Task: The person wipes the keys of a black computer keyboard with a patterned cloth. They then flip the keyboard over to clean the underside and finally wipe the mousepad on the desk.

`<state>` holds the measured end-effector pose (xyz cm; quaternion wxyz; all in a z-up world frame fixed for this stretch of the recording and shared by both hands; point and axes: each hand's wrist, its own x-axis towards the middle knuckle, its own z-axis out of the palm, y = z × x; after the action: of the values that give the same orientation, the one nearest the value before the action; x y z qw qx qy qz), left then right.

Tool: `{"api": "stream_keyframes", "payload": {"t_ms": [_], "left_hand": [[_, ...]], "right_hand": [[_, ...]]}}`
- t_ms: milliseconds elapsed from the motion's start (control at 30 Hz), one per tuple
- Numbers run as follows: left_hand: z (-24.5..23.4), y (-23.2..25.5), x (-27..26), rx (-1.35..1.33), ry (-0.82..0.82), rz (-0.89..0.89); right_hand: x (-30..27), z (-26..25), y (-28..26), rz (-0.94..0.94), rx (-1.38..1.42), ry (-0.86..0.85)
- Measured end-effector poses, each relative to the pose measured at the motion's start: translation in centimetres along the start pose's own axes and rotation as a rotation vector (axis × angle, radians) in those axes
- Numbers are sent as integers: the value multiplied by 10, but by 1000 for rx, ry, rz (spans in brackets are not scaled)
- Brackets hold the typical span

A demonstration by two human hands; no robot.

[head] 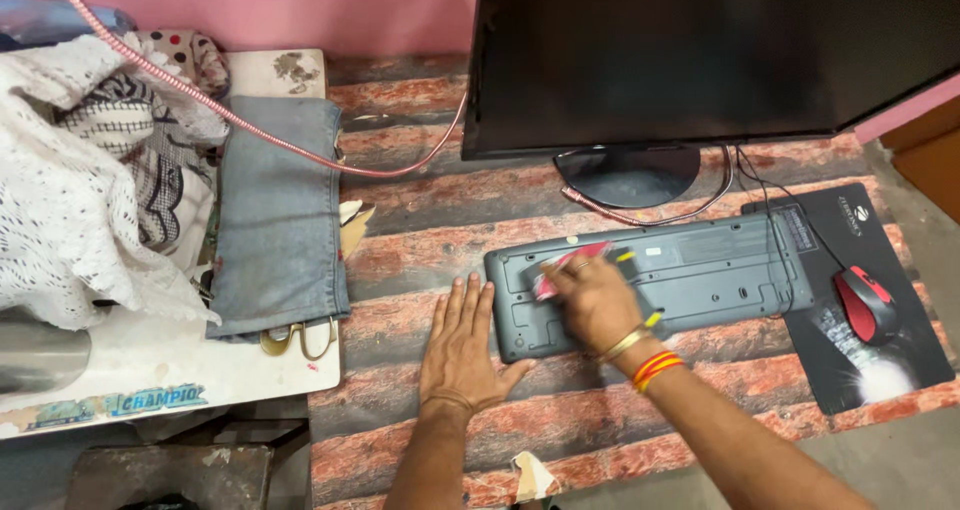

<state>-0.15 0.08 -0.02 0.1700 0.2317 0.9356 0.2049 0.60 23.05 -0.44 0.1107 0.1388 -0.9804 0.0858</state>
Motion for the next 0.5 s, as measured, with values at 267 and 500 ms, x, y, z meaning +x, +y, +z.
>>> {"api": "stream_keyframes", "payload": {"t_ms": [267, 500], "left_hand": [[-1, -1, 0, -6, 62, 25], [9, 2, 3, 73, 86, 6]], "right_hand": [[1, 22, -32, 285, 29, 229], [11, 21, -46, 93, 214, 145]]}}
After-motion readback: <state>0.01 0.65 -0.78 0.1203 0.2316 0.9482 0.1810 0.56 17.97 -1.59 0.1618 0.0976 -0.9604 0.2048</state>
